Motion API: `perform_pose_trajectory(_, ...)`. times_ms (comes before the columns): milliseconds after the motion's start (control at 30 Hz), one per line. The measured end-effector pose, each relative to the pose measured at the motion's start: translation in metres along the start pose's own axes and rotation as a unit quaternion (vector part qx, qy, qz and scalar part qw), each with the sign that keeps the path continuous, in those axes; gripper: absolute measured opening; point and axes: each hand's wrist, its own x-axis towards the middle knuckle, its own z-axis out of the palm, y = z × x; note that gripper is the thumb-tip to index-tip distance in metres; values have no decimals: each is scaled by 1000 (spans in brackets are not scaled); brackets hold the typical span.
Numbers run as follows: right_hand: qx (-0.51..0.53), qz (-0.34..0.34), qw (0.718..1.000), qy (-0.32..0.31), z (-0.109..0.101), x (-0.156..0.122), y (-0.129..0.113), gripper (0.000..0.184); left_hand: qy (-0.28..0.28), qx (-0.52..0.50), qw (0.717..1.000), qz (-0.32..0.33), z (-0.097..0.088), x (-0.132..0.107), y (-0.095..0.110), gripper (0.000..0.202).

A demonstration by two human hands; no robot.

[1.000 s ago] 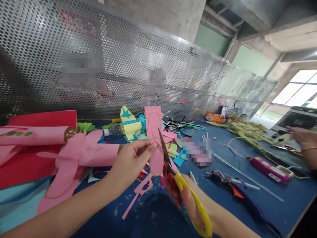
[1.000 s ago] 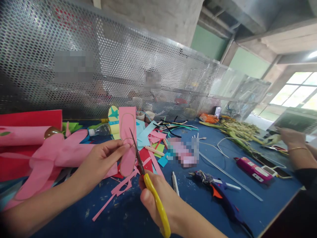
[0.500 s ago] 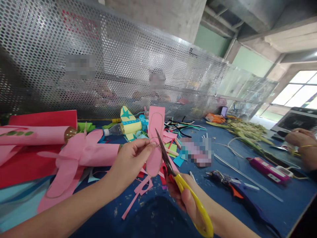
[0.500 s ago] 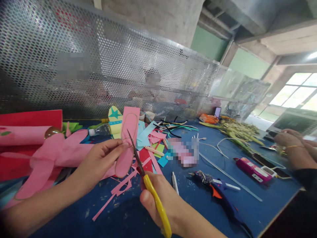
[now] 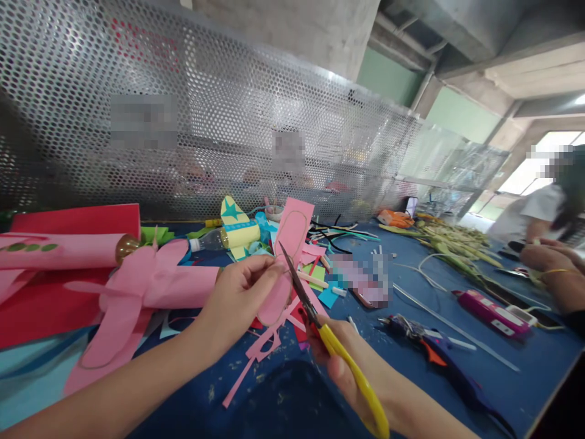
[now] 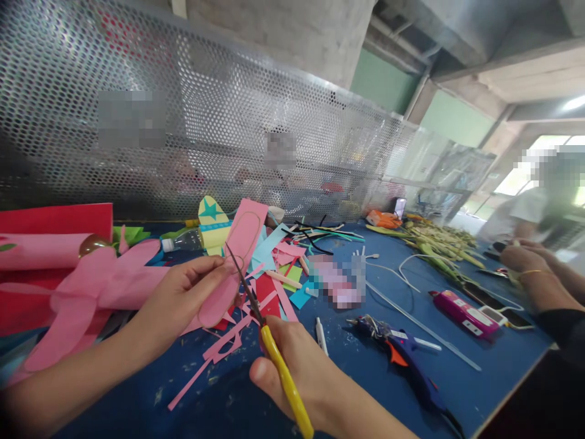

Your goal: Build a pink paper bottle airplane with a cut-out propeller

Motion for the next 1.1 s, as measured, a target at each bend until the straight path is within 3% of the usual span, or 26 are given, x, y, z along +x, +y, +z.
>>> perform_pose_trajectory(733,-1,3,1000,0,-5,4,-12,71,-10,15,1000,15,-2,1,-1,30)
perform_pose_trajectory(1100,-14,-14,1000,13,-1,1,-1,68,-5,26,1000,7,-1,-1,1,32)
